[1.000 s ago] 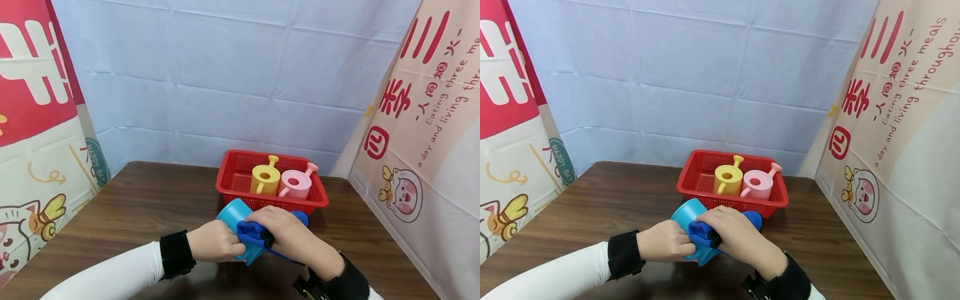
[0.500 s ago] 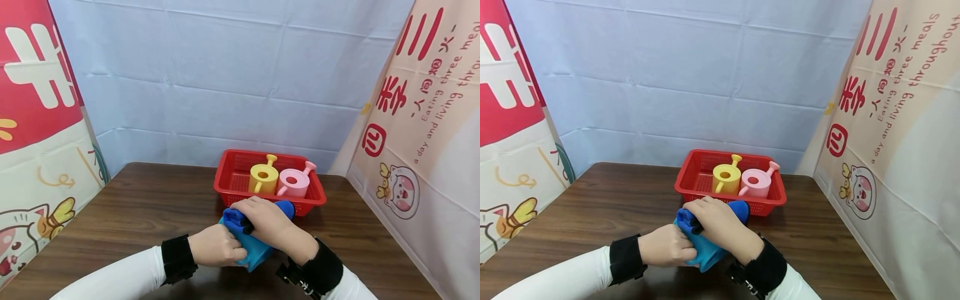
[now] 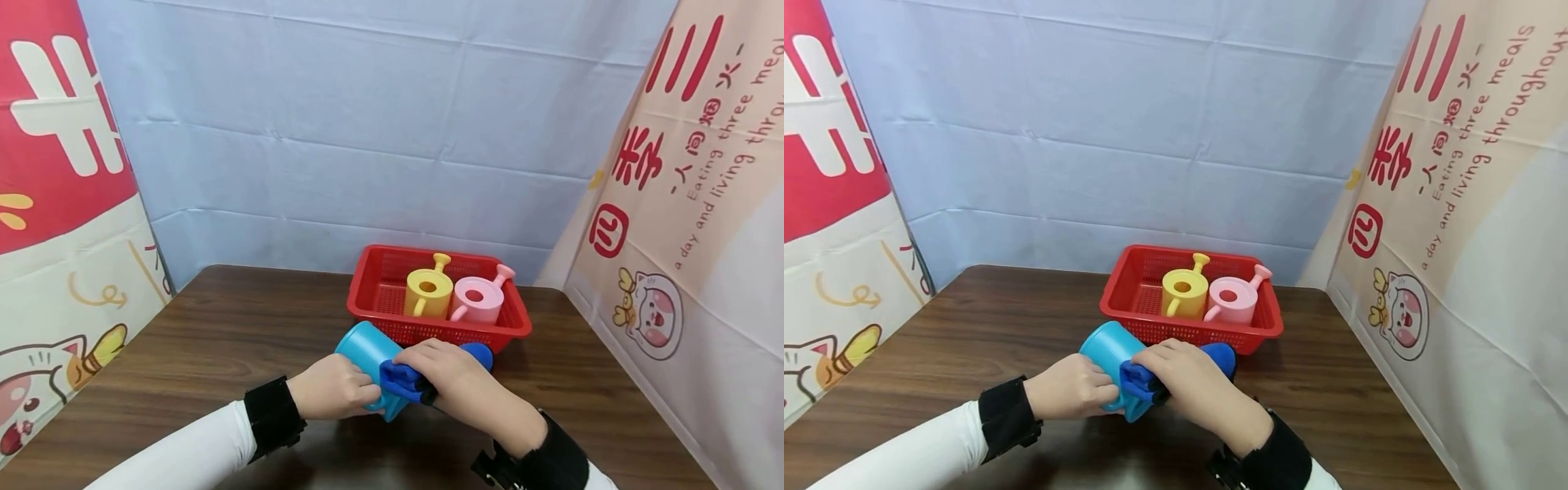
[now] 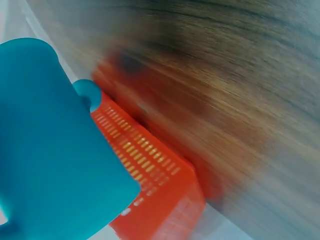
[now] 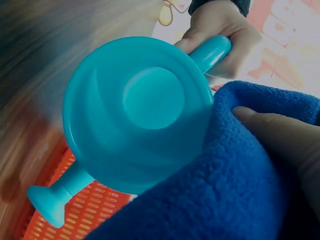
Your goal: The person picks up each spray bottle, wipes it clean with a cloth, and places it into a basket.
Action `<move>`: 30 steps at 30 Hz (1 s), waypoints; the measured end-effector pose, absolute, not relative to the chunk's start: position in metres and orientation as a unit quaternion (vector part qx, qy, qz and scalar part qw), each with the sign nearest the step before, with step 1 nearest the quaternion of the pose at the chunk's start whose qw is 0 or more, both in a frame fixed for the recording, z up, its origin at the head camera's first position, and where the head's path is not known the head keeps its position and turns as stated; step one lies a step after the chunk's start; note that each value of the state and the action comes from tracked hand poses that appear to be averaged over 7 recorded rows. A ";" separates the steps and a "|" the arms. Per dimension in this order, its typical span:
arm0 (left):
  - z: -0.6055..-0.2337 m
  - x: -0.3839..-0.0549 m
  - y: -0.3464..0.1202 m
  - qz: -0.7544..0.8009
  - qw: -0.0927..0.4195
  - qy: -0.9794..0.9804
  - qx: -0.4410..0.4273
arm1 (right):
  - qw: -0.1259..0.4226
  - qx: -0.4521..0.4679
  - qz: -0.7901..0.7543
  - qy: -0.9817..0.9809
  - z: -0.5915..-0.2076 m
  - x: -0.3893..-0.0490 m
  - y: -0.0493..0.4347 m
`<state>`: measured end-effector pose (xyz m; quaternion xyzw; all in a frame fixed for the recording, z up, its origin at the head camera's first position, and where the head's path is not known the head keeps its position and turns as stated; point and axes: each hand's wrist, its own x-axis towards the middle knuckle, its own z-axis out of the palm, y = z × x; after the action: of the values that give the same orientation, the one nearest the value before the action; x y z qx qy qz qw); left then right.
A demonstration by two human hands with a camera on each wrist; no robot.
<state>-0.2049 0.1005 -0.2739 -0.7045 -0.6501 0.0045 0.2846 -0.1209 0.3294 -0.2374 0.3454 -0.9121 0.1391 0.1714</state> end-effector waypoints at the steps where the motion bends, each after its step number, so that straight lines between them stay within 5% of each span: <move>1: -0.274 -0.205 0.101 0.000 0.284 -0.650 -0.705 | 0.176 0.347 0.142 -0.910 -0.237 -0.121 0.330; 30: -0.273 -0.185 0.129 0.006 0.343 -0.618 -0.707 | 0.208 0.318 0.123 -0.917 -0.231 -0.140 0.301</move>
<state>-0.1845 0.1286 -0.2732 -0.7074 -0.6177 0.0057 0.3434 -0.1395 0.3014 -0.2309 0.3176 -0.9171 0.1227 0.2076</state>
